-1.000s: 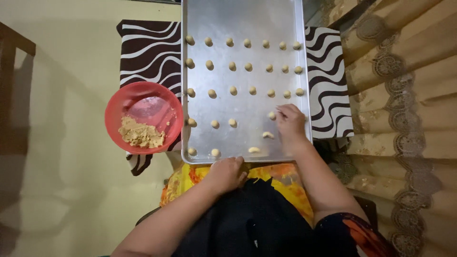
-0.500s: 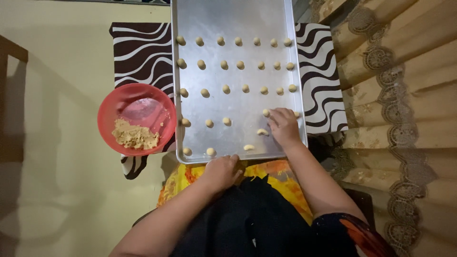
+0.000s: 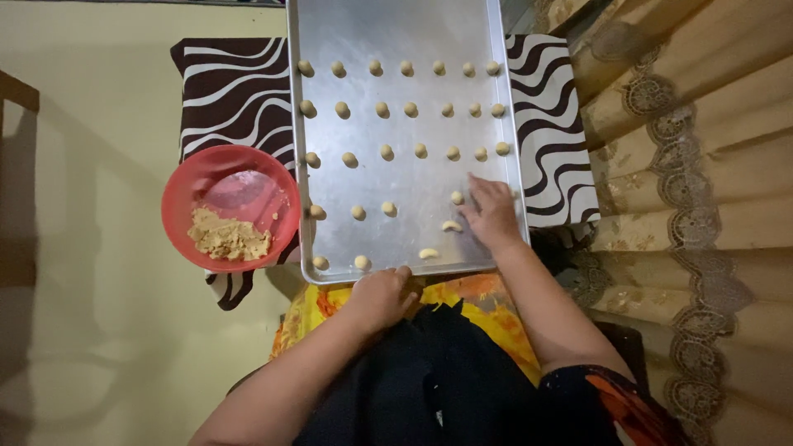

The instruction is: Rolling dough into small balls and arranging them on a baking sheet

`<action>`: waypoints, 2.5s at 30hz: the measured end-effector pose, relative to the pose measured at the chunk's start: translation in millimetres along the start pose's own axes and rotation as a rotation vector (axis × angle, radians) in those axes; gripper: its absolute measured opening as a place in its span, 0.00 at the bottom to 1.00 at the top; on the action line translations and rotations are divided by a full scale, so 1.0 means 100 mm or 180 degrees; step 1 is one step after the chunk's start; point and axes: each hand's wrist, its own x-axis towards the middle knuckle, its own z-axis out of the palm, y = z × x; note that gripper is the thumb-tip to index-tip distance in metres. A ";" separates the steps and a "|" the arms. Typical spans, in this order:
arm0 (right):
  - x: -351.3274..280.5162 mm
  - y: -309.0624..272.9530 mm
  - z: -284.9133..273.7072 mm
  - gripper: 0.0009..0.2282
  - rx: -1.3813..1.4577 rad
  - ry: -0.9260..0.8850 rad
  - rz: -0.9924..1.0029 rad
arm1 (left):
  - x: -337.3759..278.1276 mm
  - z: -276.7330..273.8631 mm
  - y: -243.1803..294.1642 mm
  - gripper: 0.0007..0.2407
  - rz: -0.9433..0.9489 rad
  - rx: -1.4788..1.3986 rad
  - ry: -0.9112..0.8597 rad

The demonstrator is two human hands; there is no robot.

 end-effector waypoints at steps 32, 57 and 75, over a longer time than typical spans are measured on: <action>-0.20 -0.03 -0.03 0.06 -0.0534 0.0560 -0.0742 | -0.06 -0.12 -0.03 0.16 0.0043 -0.0131 0.0069; -0.87 0.29 -0.28 0.08 -0.0026 0.0039 -0.0071 | 0.04 0.23 -0.05 0.15 0.0355 0.0290 0.0185; -1.22 0.66 -0.33 0.10 -0.0416 0.0087 0.0377 | -0.01 0.12 0.01 0.15 0.0426 0.0428 0.0320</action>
